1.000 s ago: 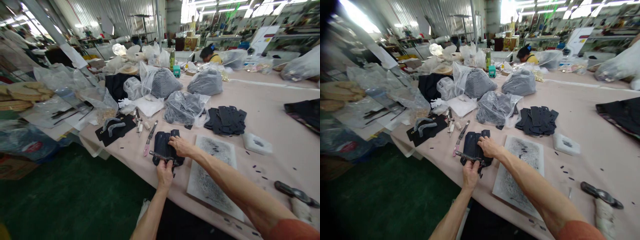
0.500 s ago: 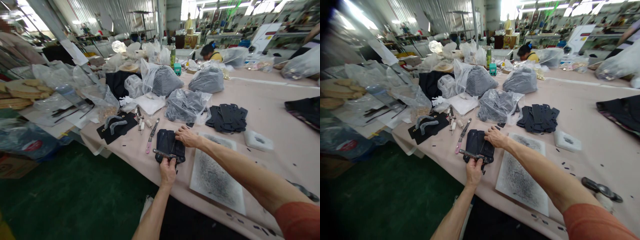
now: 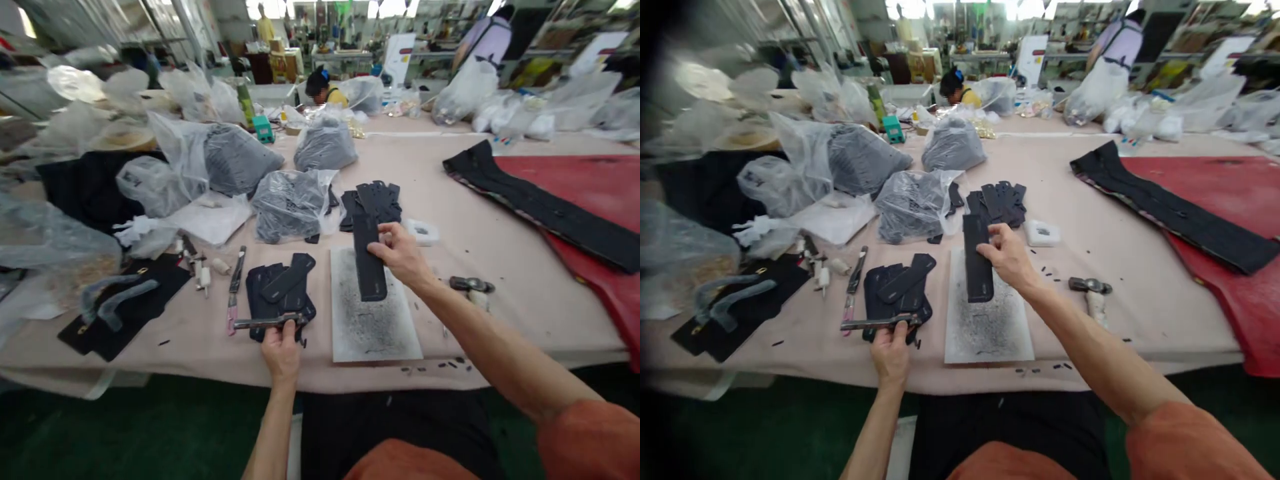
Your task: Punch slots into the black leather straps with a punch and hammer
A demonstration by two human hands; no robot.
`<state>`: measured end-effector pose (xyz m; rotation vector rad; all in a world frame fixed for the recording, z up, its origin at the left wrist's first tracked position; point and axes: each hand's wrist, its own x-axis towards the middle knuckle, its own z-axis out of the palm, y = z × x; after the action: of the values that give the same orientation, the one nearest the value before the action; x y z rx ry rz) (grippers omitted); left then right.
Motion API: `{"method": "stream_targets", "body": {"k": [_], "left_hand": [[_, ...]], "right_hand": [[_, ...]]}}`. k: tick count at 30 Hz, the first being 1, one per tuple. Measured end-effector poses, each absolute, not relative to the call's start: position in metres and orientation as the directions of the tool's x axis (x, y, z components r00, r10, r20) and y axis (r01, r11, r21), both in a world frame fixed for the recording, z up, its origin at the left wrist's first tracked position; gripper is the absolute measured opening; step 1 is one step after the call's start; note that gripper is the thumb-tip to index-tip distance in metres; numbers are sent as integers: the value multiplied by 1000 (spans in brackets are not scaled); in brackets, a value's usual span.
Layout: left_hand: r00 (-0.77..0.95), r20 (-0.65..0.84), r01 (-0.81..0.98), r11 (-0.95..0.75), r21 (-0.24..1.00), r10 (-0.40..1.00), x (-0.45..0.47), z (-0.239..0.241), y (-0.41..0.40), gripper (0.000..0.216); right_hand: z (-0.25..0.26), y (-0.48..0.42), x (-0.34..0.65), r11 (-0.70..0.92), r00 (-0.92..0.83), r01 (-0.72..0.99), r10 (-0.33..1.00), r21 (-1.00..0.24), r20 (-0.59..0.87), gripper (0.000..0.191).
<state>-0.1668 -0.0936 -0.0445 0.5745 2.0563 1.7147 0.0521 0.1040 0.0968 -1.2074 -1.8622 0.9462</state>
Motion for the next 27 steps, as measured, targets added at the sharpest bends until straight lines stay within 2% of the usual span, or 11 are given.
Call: {"method": "stream_targets", "body": {"k": [3,6,11,14,17,22,27], "left_hand": [[-810,-92,37,207,978,580,-170,-40,-92,30],[-772,-62,120,240,963,633,-164,-23,-89,30],[-603,49,298,168,940,796,-124,18,-62,29],[-461,86,315,72,947,883,-89,34,-34,23],[-333,85,294,17,956,939,-56,36,-3,18],[-185,55,243,-8,970,981,-22,22,34,14],[-85,48,240,-26,971,995,-13,12,46,14]], "right_hand": [[58,67,109,19,-219,499,970,-866,-105,48],[20,31,139,-60,-156,624,968,-779,-199,52],[3,10,144,0,-117,792,982,-610,-151,54],[1,10,144,43,-128,808,986,-588,-104,47],[-7,9,145,151,-167,808,986,-569,24,41],[-25,4,144,284,-161,703,957,-653,242,41],[-34,2,141,253,-81,657,960,-710,267,42]]}}
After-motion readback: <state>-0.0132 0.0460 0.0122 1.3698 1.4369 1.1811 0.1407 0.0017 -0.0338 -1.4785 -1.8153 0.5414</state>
